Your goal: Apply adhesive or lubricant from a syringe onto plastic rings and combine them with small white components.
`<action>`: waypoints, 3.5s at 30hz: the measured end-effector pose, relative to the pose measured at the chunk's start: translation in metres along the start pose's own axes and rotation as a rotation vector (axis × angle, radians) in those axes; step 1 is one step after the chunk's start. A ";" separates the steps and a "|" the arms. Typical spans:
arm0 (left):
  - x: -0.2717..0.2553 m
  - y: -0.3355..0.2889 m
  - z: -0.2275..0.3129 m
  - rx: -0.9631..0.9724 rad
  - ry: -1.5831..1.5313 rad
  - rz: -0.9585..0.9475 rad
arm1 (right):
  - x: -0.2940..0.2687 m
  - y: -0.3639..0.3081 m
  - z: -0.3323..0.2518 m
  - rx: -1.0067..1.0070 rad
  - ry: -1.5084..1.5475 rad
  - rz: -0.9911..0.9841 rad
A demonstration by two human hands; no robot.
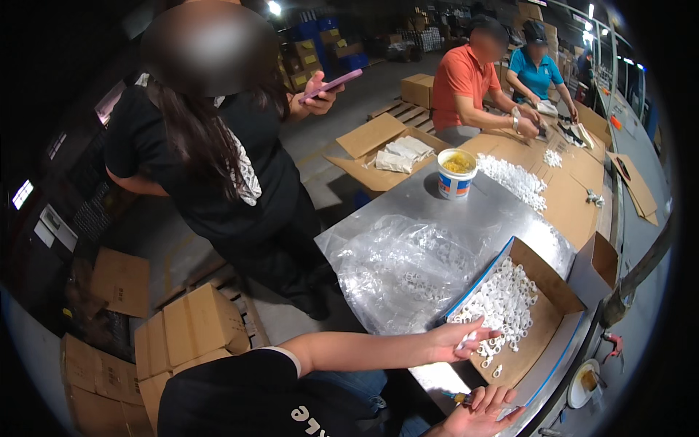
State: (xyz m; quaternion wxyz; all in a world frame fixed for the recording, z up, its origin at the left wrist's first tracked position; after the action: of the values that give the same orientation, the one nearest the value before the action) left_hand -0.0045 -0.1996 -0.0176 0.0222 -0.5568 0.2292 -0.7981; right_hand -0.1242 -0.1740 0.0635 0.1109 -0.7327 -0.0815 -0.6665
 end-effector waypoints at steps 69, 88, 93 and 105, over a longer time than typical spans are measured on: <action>-0.042 -0.116 -0.033 0.102 0.240 0.005 | 0.032 0.000 0.039 0.002 -0.129 -0.097; -0.045 -0.115 -0.042 0.020 0.256 0.033 | 0.020 0.003 0.043 -0.005 -0.219 -0.099; -0.038 -0.112 -0.043 -0.015 0.188 -0.025 | 0.011 0.010 0.034 0.044 0.012 0.024; 0.037 -0.049 0.091 0.511 0.958 0.128 | 0.009 0.008 0.015 -0.009 0.038 -0.028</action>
State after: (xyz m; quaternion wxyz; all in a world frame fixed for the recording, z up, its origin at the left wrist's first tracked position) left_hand 0.0738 -0.1980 0.0589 0.0983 -0.0926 0.0458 -0.9898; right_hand -0.1068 -0.1775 0.0704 0.0998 -0.7193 -0.0865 -0.6820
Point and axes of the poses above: each hand's wrist, its own y-axis towards the middle knuckle, its own x-axis out of the palm, z = x × y, the point moved 9 cm from there along y, towards the middle knuckle, and after that the axes turned 2 degrees about y, right-handed, at the moved point
